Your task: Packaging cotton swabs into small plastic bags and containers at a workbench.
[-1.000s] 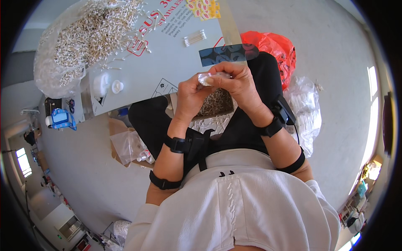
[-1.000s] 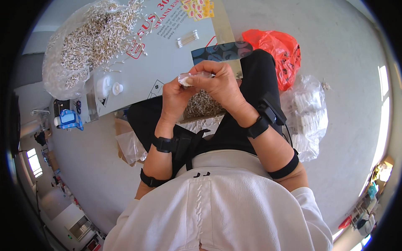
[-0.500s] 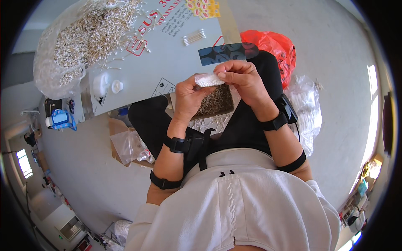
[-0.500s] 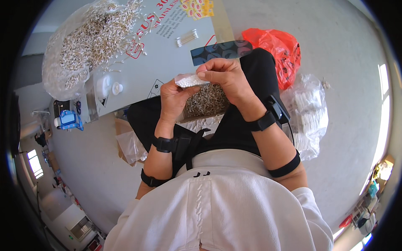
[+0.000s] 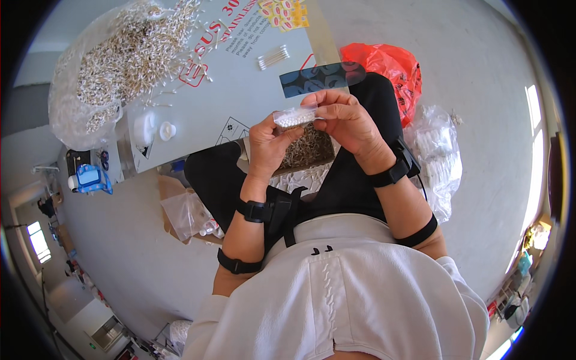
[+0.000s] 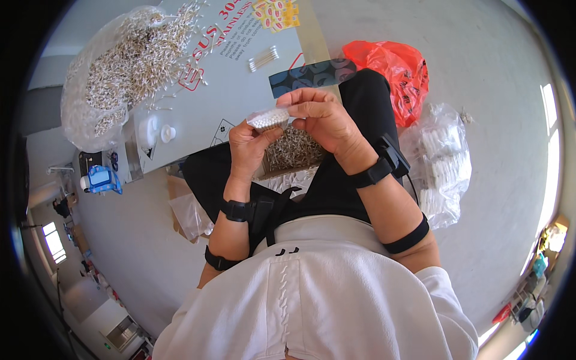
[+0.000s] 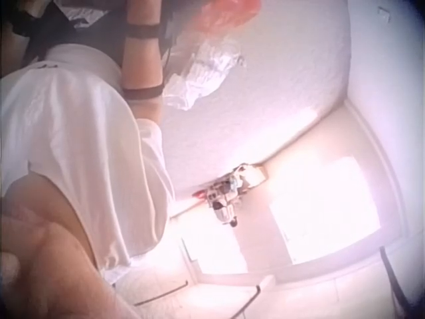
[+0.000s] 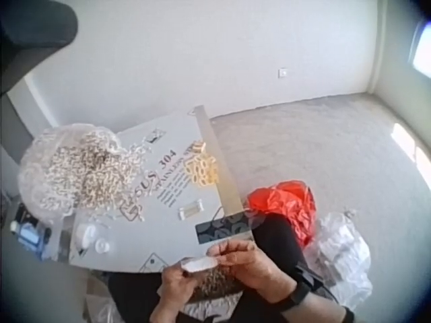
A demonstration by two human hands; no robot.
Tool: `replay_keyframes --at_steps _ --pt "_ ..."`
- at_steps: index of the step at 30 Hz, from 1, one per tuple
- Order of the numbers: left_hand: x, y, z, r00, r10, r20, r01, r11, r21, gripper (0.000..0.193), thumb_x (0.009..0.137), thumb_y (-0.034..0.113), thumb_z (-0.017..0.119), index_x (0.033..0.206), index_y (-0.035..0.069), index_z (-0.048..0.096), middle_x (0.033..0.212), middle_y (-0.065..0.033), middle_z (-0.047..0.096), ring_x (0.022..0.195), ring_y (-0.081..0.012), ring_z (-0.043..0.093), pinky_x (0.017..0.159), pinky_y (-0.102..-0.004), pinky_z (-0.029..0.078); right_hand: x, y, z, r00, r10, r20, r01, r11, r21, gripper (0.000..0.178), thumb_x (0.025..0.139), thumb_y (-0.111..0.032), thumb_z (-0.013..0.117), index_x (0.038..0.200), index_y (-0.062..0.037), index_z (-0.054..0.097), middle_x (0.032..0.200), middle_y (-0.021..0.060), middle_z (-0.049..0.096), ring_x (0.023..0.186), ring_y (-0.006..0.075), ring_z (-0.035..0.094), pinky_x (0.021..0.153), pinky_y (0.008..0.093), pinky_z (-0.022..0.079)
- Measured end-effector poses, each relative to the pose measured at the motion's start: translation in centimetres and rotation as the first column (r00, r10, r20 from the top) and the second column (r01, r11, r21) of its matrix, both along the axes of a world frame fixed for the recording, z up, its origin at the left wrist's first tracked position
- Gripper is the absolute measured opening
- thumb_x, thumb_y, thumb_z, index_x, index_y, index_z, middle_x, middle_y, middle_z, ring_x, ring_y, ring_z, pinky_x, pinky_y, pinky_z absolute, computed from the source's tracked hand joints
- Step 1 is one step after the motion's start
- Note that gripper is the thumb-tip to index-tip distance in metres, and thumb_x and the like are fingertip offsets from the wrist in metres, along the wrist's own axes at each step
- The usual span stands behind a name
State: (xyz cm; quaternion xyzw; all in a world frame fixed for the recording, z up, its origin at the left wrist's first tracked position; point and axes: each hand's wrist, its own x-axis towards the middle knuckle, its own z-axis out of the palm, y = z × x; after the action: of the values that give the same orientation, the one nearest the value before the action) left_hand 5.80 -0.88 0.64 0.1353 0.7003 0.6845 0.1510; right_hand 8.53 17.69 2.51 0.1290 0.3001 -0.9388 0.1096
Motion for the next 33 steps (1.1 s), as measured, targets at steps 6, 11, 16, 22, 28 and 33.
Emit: replay_keyframes --at_steps 6,11,16,22,28,33 --pt "0.1 0.5 0.3 0.997 0.009 -0.071 -0.013 0.999 -0.051 0.024 0.075 -0.003 0.074 0.098 0.004 0.068 0.086 0.0023 0.066 0.080 -0.0049 0.059 0.072 -0.0212 0.049 0.4 -0.5 -0.7 0.999 0.016 0.035 -0.019 0.996 0.087 0.019 0.080 0.005 0.057 0.097 0.0014 0.064 0.091 0.0055 0.065 0.075 0.0113 0.060 0.067 0.0218 0.048" --pt "0.1 0.4 0.5 0.995 0.012 -0.101 -0.022 0.995 -0.100 0.023 0.076 -0.003 0.074 0.098 0.004 0.068 0.087 0.0024 0.066 0.080 -0.0049 0.058 0.072 -0.0212 0.049 0.6 -1.4 0.1 0.999 -0.007 0.049 -0.002 0.983 0.182 0.016 0.075 0.002 0.067 0.091 -0.0009 0.066 0.084 0.0019 0.063 0.074 0.0088 0.058 0.066 0.0203 0.046" --pt "0.3 0.8 0.7 0.964 0.055 -0.262 -0.102 0.981 -0.167 0.025 0.076 -0.003 0.073 0.099 0.004 0.068 0.091 0.0010 0.068 0.084 -0.0070 0.060 0.076 -0.0225 0.050 0.5 -2.0 0.4 0.999 -0.025 -0.048 0.039 0.947 0.317 0.019 0.073 0.001 0.071 0.091 0.0020 0.065 0.083 0.0026 0.064 0.075 0.0098 0.059 0.068 0.0216 0.046" --pt "0.3 1.0 1.4 0.987 0.061 -0.148 -0.071 0.995 -0.063 0.026 0.075 -0.004 0.072 0.100 0.004 0.067 0.090 -0.0040 0.070 0.083 -0.0106 0.064 0.077 -0.0252 0.051 1.0 -1.5 -0.2 0.988 -0.085 -0.131 0.085 0.996 -0.001 0.015 0.083 -0.002 0.060 0.098 0.0013 0.063 0.099 0.0076 0.064 0.084 0.0119 0.060 0.075 0.0252 0.049" --pt "-0.4 1.0 1.4 0.910 0.029 -0.413 -0.099 0.984 -0.149 0.032 0.070 -0.007 0.071 0.099 0.007 0.068 0.104 -0.0110 0.067 0.091 -0.0182 0.065 0.080 -0.0278 0.052 1.5 -0.9 0.7 0.986 -0.121 -0.112 0.136 0.982 0.132 0.023 0.084 -0.020 0.067 0.100 -0.0033 0.065 0.094 0.0035 0.063 0.081 0.0089 0.057 0.067 0.0223 0.044" --pt "-0.8 0.9 1.7 0.764 -0.014 -0.645 -0.167 0.961 -0.220 0.030 0.075 -0.006 0.066 0.103 0.005 0.068 0.124 -0.0136 0.058 0.109 -0.0216 0.058 0.089 -0.0306 0.049 1.5 -1.3 2.2 0.970 0.012 0.242 -0.081 0.957 0.279 0.030 0.084 -0.030 0.069 0.100 -0.0043 0.065 0.086 0.0022 0.062 0.075 0.0068 0.054 0.064 0.0212 0.042"
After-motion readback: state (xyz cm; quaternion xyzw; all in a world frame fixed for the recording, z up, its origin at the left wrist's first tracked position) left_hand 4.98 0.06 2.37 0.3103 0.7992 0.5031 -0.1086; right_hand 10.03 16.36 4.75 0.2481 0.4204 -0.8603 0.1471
